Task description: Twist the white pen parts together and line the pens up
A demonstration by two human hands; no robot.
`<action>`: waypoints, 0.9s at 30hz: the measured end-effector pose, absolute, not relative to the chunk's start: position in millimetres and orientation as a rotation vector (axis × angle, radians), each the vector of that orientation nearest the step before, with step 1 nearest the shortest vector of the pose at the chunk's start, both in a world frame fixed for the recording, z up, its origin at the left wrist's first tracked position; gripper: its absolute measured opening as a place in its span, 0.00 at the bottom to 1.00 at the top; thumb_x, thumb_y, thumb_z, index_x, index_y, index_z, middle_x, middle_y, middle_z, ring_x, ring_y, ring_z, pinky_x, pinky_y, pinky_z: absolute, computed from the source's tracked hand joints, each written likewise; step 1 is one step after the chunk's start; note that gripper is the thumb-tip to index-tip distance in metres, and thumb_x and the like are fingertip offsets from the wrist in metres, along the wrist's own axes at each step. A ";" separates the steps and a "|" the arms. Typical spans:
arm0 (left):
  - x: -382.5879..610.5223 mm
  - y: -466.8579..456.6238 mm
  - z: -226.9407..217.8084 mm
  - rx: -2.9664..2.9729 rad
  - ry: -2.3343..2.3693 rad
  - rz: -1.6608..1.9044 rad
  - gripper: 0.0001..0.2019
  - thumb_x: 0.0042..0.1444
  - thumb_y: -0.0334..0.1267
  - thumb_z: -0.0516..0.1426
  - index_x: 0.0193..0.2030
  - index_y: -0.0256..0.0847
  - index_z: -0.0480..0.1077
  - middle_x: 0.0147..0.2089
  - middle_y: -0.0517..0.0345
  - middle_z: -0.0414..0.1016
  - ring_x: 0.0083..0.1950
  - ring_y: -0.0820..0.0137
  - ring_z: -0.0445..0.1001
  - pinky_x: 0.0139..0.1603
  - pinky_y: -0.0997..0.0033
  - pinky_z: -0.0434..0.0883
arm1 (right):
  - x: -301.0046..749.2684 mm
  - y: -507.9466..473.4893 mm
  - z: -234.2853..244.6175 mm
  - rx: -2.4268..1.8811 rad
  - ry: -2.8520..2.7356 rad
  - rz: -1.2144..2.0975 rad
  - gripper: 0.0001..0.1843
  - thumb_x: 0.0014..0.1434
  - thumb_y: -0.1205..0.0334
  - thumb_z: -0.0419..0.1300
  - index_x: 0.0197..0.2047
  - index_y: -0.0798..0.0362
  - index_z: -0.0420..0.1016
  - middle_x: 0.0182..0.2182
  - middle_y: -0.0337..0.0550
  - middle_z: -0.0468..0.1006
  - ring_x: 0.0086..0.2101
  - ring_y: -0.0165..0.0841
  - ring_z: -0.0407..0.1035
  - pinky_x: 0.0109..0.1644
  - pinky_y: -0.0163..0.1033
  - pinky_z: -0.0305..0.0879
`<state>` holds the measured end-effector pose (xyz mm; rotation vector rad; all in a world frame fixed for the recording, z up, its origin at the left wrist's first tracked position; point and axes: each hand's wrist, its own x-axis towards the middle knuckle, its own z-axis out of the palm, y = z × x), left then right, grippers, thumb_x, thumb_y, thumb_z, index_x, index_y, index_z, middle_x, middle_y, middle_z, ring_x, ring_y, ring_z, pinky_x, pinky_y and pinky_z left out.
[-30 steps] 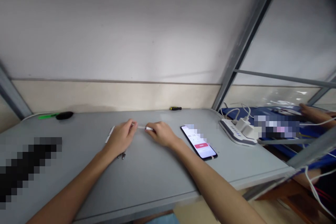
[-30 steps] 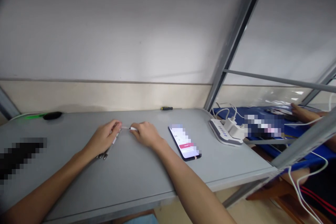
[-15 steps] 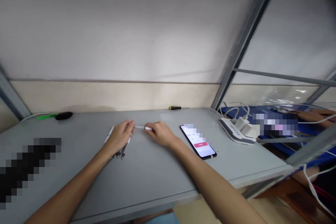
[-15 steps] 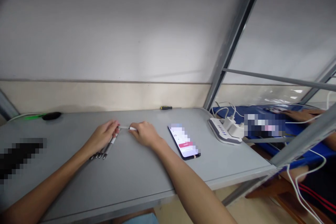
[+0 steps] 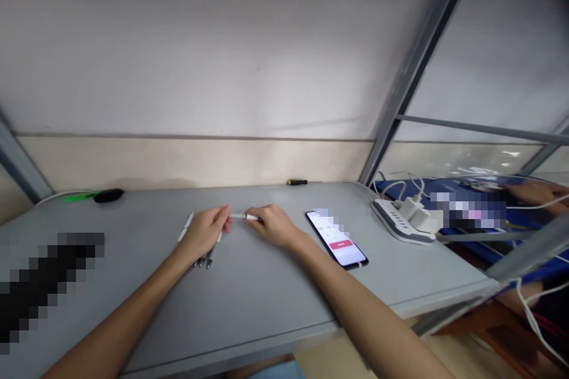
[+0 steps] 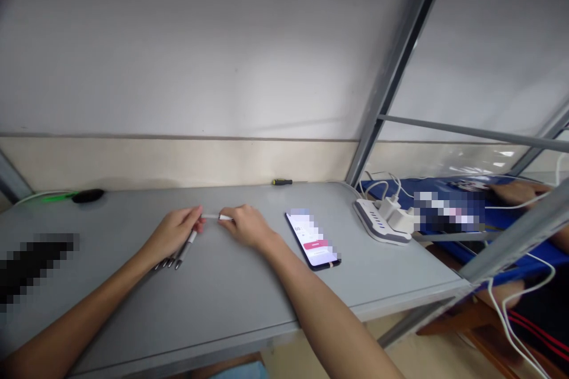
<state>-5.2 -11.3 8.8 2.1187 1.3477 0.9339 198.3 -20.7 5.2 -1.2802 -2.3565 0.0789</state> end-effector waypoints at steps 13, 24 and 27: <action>-6.6 -10.6 8.2 2.220 1.347 0.874 0.24 0.63 0.51 0.40 0.23 0.42 0.66 0.24 0.59 0.73 0.28 0.69 0.71 0.33 0.70 0.64 | 196.5 -21.7 4.3 -1.227 -2.322 0.199 0.13 0.65 0.57 0.51 0.39 0.53 0.74 0.27 0.41 0.73 0.26 0.28 0.58 0.32 0.33 0.47; -9.5 -15.3 13.9 2.567 1.274 0.919 0.14 0.58 0.36 0.46 0.24 0.41 0.67 0.26 0.60 0.71 0.30 0.70 0.68 0.33 0.72 0.61 | 204.8 -20.5 12.6 -0.960 -2.314 0.806 0.18 0.63 0.51 0.52 0.29 0.56 0.68 0.22 0.33 0.58 0.24 0.25 0.51 0.28 0.32 0.48; -7.2 -16.7 14.5 2.612 1.222 0.945 0.13 0.57 0.34 0.46 0.26 0.41 0.68 0.28 0.59 0.73 0.33 0.69 0.69 0.36 0.71 0.63 | 210.9 -19.6 18.0 -0.968 -2.260 1.098 0.18 0.60 0.49 0.56 0.32 0.57 0.71 0.22 0.32 0.57 0.23 0.24 0.50 0.26 0.32 0.46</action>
